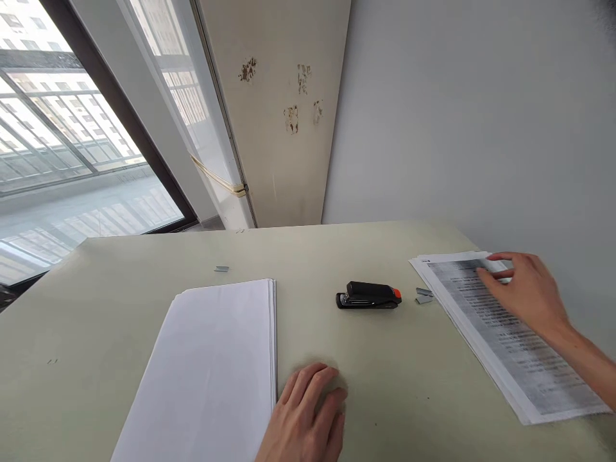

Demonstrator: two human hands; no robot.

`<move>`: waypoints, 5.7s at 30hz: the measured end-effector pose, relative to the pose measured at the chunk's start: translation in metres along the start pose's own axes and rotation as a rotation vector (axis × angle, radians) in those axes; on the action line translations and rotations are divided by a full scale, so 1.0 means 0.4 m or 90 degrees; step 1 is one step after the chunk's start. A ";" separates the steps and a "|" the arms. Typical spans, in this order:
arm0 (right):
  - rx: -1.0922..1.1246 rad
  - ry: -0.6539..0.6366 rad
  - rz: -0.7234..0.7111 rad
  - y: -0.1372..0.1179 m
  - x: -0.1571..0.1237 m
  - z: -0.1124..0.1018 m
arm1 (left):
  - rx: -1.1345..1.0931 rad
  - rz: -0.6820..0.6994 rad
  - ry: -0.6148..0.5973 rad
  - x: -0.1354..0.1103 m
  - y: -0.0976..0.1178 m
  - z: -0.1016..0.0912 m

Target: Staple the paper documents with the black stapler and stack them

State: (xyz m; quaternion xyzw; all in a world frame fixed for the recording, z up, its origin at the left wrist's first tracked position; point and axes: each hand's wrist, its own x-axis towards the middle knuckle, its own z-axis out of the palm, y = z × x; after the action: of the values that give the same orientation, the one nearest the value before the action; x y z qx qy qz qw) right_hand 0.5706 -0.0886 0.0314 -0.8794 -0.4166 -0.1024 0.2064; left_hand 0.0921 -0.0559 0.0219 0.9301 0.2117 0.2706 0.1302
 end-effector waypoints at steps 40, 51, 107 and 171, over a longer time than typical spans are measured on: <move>0.526 -0.292 -0.105 -0.412 -0.290 0.085 | -0.073 -0.132 0.013 0.152 -0.192 0.032; 0.490 -0.358 -0.113 -0.404 -0.275 0.074 | -0.121 -0.165 0.013 0.154 -0.181 0.020; 0.478 -0.353 -0.171 -0.417 -0.284 0.059 | -0.279 -0.251 0.055 0.155 -0.191 -0.008; 0.098 0.029 -0.182 -0.221 -0.177 0.166 | -0.538 -0.546 0.200 0.105 -0.159 -0.086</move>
State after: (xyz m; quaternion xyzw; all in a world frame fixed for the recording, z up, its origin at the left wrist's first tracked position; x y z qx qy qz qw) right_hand 0.4580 -0.0577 -0.0282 -0.7904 -0.5392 -0.1183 0.2656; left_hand 0.0843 0.0236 0.0461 0.5796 0.4578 0.3881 0.5513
